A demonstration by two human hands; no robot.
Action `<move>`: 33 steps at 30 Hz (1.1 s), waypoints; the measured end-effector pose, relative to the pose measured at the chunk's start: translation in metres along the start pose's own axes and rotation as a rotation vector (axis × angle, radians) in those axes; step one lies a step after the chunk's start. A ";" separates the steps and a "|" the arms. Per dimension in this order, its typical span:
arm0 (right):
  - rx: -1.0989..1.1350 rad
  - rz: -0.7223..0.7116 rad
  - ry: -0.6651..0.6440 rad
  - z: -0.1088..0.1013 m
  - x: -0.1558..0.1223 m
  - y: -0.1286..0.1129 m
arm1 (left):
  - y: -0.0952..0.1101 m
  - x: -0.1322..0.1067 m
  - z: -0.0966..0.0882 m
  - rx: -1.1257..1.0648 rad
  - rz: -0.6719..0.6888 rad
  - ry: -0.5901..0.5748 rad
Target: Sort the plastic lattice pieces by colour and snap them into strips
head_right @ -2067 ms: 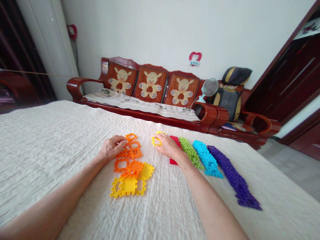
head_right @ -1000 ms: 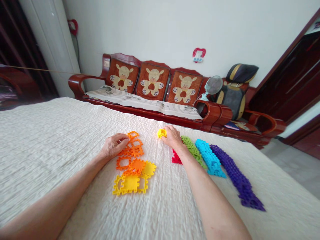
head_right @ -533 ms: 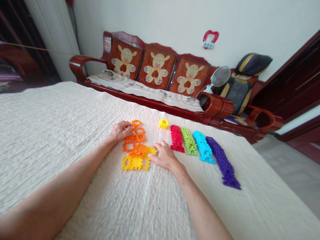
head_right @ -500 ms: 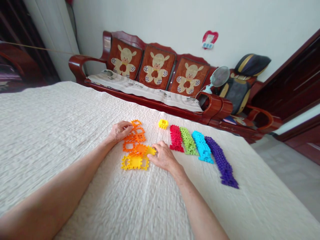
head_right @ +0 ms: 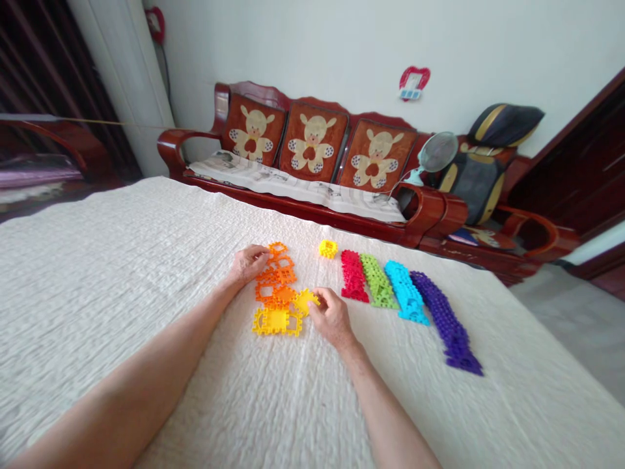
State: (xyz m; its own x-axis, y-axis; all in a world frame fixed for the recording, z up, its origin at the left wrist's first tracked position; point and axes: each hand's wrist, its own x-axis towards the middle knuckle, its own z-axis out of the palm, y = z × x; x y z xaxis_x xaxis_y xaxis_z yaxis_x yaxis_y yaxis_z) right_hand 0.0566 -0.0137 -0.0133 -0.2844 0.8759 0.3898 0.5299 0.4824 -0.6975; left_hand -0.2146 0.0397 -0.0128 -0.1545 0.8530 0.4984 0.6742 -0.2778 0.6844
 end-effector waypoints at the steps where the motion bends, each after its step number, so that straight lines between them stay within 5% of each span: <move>1: 0.021 0.010 0.021 0.000 0.000 0.001 | 0.000 0.000 0.000 -0.003 0.005 -0.002; 7: -0.135 -0.147 0.183 -0.006 0.004 0.005 | 0.001 0.001 -0.002 0.031 -0.001 -0.010; 20: -0.253 -0.217 -0.284 -0.030 0.008 0.000 | -0.001 -0.001 -0.003 0.033 -0.022 -0.010; 33: -0.243 -0.185 -0.323 -0.034 0.010 0.003 | -0.009 0.001 0.001 0.019 -0.001 -0.011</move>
State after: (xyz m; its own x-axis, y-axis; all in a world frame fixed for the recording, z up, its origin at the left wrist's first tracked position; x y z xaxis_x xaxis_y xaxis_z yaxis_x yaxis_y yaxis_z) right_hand 0.0828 -0.0036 0.0092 -0.6070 0.7510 0.2600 0.6077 0.6494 -0.4571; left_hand -0.2205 0.0435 -0.0186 -0.1475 0.8581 0.4919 0.6873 -0.2687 0.6749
